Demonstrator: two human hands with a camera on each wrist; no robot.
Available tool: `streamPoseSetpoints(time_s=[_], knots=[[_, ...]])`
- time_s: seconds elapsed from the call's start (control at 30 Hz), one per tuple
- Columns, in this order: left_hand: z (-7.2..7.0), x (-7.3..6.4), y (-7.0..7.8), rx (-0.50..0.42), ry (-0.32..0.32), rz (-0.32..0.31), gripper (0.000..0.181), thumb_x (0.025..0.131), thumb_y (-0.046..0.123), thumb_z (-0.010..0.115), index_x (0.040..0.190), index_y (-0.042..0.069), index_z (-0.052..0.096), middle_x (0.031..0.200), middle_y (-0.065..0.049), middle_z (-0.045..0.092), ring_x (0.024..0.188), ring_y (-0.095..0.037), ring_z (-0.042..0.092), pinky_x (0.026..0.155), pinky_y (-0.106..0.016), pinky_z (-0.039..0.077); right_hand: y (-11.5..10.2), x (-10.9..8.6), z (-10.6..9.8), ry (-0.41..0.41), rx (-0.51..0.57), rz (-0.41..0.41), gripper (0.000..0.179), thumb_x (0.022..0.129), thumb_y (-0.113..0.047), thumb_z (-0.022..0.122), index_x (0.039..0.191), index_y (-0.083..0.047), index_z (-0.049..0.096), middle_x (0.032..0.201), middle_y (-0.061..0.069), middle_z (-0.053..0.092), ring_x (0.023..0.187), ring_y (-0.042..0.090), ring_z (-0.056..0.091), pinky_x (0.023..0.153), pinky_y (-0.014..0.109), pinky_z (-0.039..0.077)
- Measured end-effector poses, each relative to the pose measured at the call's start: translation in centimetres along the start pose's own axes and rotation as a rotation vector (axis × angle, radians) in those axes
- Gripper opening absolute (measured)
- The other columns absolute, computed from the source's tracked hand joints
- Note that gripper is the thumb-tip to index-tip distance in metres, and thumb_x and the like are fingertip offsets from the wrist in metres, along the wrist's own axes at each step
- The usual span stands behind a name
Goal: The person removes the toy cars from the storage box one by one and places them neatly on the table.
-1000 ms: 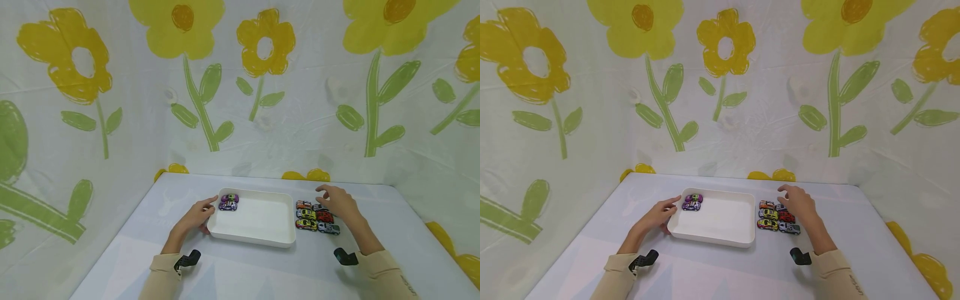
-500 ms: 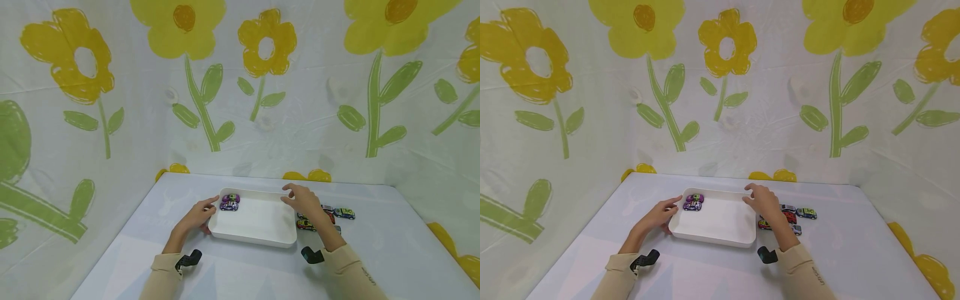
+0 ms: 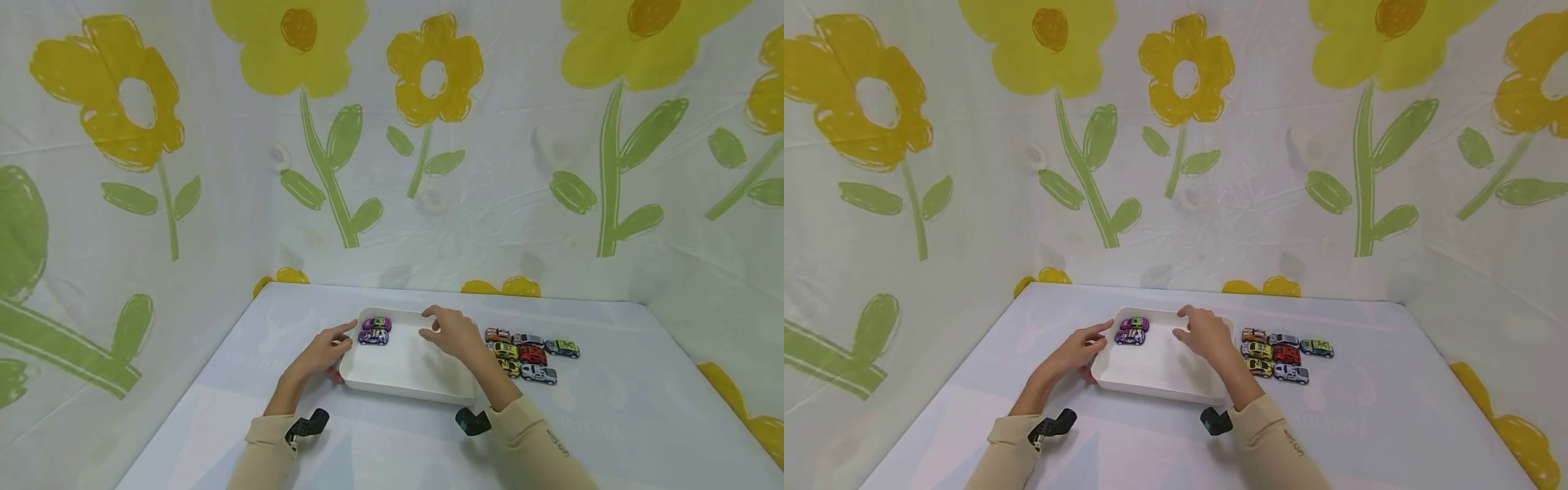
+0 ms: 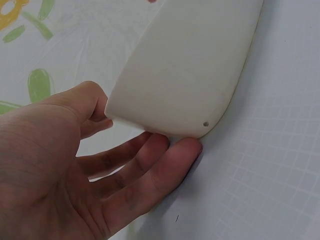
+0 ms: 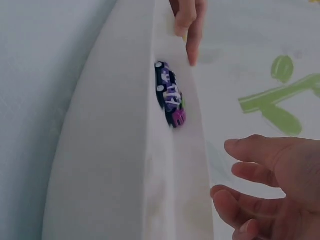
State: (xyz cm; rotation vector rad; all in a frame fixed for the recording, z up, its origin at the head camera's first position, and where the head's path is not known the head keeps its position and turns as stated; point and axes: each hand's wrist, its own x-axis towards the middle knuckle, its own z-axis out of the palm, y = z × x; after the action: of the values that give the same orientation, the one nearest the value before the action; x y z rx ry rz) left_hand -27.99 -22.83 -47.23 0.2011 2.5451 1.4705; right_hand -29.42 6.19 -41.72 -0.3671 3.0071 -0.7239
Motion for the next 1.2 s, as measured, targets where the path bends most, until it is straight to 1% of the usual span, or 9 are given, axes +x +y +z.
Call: streamPoseSetpoints(time_s=[0.1,0.23,0.43,0.57,0.73,0.87,0.97,1.03,1.2], knots=[[0.0,-0.1,0.1,-0.005,0.005,-0.005,0.054,0.099,0.015,0.051,0.152,0.019,0.039,0.128,-0.023,0.059,0.092,-0.025,0.065,0.049,-0.041,0.061,-0.5,0.4,0.9,-0.009,-0.014,-0.011,0.042,0.089,-0.035,0.071,0.127,-0.019,0.063,0.098,0.004,0.07,0.076,0.017,0.058,0.064,0.029,0.053],[0.0,-0.3,0.4,-0.026,-0.001,-0.005,0.054,0.1,0.016,0.052,0.152,0.019,0.039,0.13,-0.023,0.058,0.095,-0.027,0.066,0.049,-0.042,0.061,-1.1,0.9,2.1,-0.024,-0.011,-0.026,0.04,0.088,-0.034,0.072,0.124,-0.018,0.064,0.096,0.004,0.07,0.074,0.016,0.057,0.058,0.026,0.05],[-0.2,-0.2,0.4,-0.026,-0.009,0.01,0.054,0.1,0.017,0.052,0.152,0.017,0.038,0.13,-0.025,0.057,0.092,-0.026,0.066,0.049,-0.042,0.061,-2.3,1.7,3.6,-0.027,0.023,-0.06,0.038,0.088,-0.033,0.072,0.122,-0.017,0.065,0.093,0.003,0.069,0.072,0.015,0.057,0.056,0.025,0.049],[-0.2,-0.1,0.2,-0.023,-0.014,0.001,0.055,0.1,0.016,0.052,0.152,0.017,0.038,0.13,-0.025,0.057,0.09,-0.025,0.066,0.05,-0.042,0.062,-3.0,2.1,4.6,-0.04,0.068,-0.079,0.038,0.088,-0.031,0.073,0.121,-0.016,0.065,0.091,0.003,0.068,0.071,0.015,0.057,0.054,0.027,0.048],[0.0,0.0,0.1,-0.019,-0.015,-0.002,0.055,0.099,0.015,0.051,0.152,0.017,0.038,0.129,-0.025,0.057,0.091,-0.024,0.065,0.05,-0.041,0.062,-3.4,2.5,5.8,-0.042,0.09,-0.069,0.039,0.086,-0.033,0.074,0.12,-0.017,0.064,0.091,0.001,0.068,0.071,0.014,0.056,0.054,0.026,0.045],[0.1,-0.1,0.1,-0.011,-0.016,0.004,0.055,0.099,0.015,0.05,0.152,0.017,0.037,0.129,-0.025,0.058,0.088,-0.024,0.066,0.05,-0.041,0.062,-3.8,2.7,6.4,-0.05,0.104,-0.075,0.039,0.086,-0.032,0.075,0.12,-0.017,0.064,0.088,0.001,0.066,0.069,0.014,0.055,0.053,0.026,0.043],[0.0,-0.1,0.2,0.0,-0.018,0.01,0.055,0.099,0.015,0.05,0.153,0.016,0.037,0.128,-0.025,0.058,0.084,-0.023,0.066,0.049,-0.04,0.061,-4.2,2.8,6.6,-0.058,0.107,-0.086,0.04,0.086,-0.03,0.075,0.121,-0.016,0.063,0.089,0.001,0.066,0.071,0.015,0.055,0.054,0.026,0.043],[-0.1,-0.2,0.2,0.0,-0.022,0.015,0.055,0.1,0.016,0.049,0.153,0.016,0.037,0.128,-0.025,0.058,0.083,-0.023,0.066,0.049,-0.041,0.061,-4.4,2.9,6.7,-0.06,0.096,-0.087,0.04,0.086,-0.031,0.075,0.121,-0.016,0.063,0.092,0.001,0.066,0.074,0.015,0.055,0.057,0.027,0.045],[-0.1,-0.1,0.2,-0.006,-0.027,0.02,0.055,0.1,0.016,0.049,0.153,0.016,0.036,0.13,-0.026,0.057,0.083,-0.023,0.067,0.049,-0.041,0.061,-4.8,3.2,7.0,-0.052,0.069,-0.092,0.04,0.086,-0.032,0.074,0.122,-0.018,0.064,0.11,0.002,0.068,0.087,0.018,0.06,0.069,0.036,0.054]])
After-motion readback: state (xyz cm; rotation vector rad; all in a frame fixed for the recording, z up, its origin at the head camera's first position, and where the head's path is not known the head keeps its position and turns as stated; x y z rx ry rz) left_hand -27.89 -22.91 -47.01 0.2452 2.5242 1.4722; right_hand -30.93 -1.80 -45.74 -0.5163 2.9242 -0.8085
